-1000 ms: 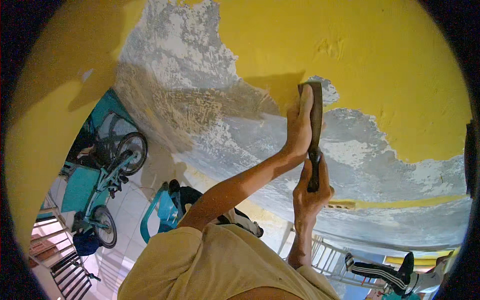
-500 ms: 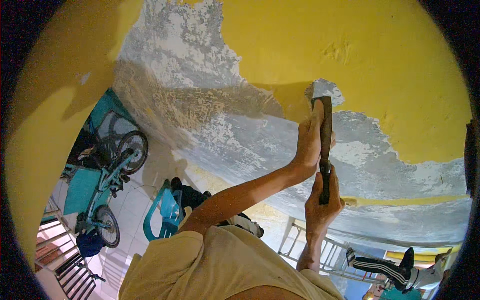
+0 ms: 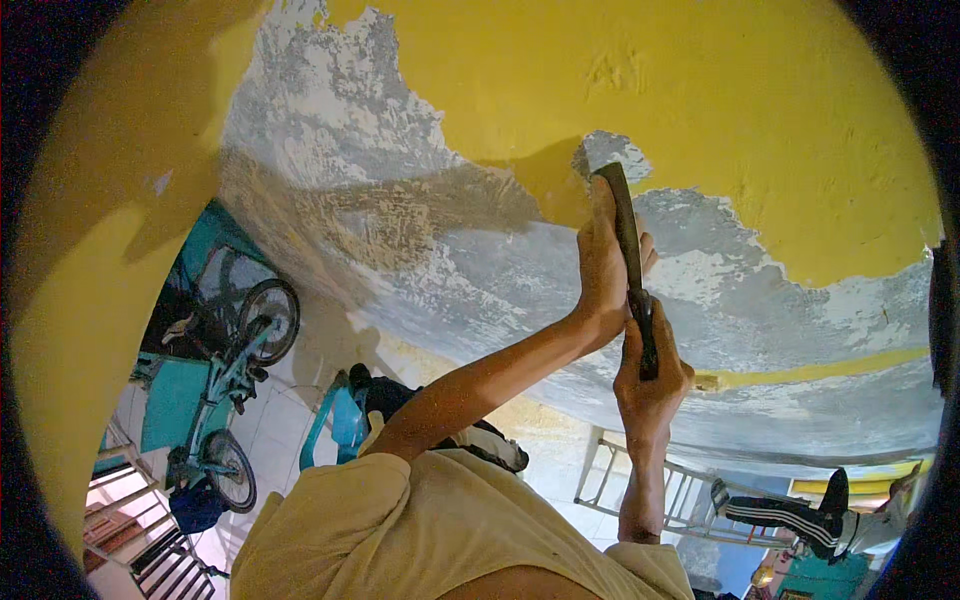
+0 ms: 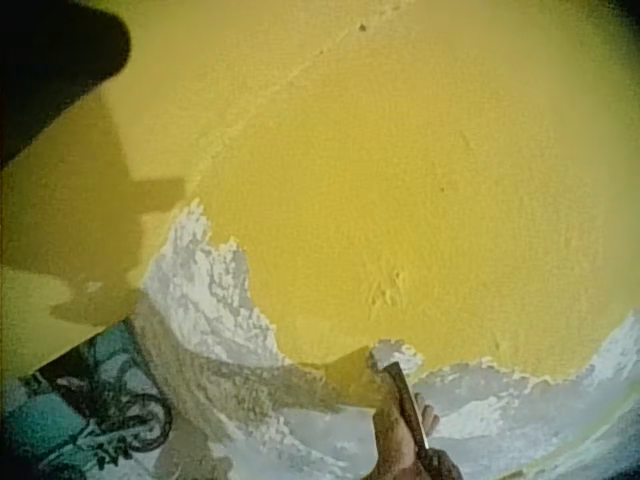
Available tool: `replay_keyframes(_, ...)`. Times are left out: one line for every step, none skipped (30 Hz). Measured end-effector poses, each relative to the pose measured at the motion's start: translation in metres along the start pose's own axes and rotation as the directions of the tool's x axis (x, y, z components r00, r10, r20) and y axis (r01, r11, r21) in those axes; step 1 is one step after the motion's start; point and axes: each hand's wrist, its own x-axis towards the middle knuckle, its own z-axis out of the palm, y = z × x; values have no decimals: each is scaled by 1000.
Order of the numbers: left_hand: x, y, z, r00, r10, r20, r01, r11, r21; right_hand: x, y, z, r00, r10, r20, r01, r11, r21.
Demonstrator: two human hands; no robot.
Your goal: The person scrapes old paint or plaster off a wall using a putty knife.
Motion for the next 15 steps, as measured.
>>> replay_keyframes(2, -1, 1, 999, 42, 24, -42, 999, 7, 3, 1, -1, 1000, 24, 8, -24, 1000, 18)
replay_keyframes(2, -3, 0, 999, 44, 23, -44, 999, 3, 4, 2, -3, 999, 47, 18, -48, 998, 35)
replay_keyframes(2, -5, 0, 999, 48, -14, -48, 998, 29, 4, 4, -3, 999, 44, 23, -45, 998, 34)
replay_keyframes(1, -2, 2, 997, 53, -49, -50, 997, 57, 4, 5, -3, 998, 58, 38, -60, 997, 46)
replay_keyframes(0, -1, 4, 997, 57, -51, -54, 997, 55, 4, 6, -2, 996, 71, 54, -74, 996, 58)
replay_keyframes(-2, -1, 7, 990, 14, -137, -10, 1000, 25, 5, 7, -3, 996, 68, 58, -71, 996, 59)
replay_keyframes(-4, 0, 12, 976, -36, -214, 34, 999, -12, 6, 7, -6, 997, 45, 55, -47, 998, 34)
replay_keyframes(-1, 0, 10, 977, -36, -211, 33, 999, -17, 8, 4, -8, 998, 22, 53, -22, 1000, 9)
replay_keyframes(2, 1, 5, 991, -5, -136, 2, 1000, -23, 10, 1, -8, 998, 18, 52, -18, 1000, 5)
replay_keyframes(4, 0, 1, 998, 27, -61, -29, 999, -31, 14, -6, -7, 994, 73, 75, -74, 997, 12)
replay_keyframes(6, 1, -4, 997, 32, -63, -34, 999, -31, 16, -10, -3, 986, 127, 103, -131, 991, 25)
replay_keyframes(6, 1, -9, 988, 154, 24, -156, 984, 83, 16, -10, -2, 986, 124, 107, -128, 991, 27)
replay_keyframes(7, 2, -10, 957, 263, 125, -283, 941, 183, 16, -10, -2, 995, 72, 75, -73, 997, 11)
replay_keyframes(6, 1, -10, 955, 268, 124, -288, 941, 180, 15, -9, -2, 999, 18, 44, -18, 1000, -8)
replay_keyframes(4, -1, -9, 982, 174, 67, -180, 981, 79, 14, -9, -2, 999, 13, 47, -13, 1000, -9)
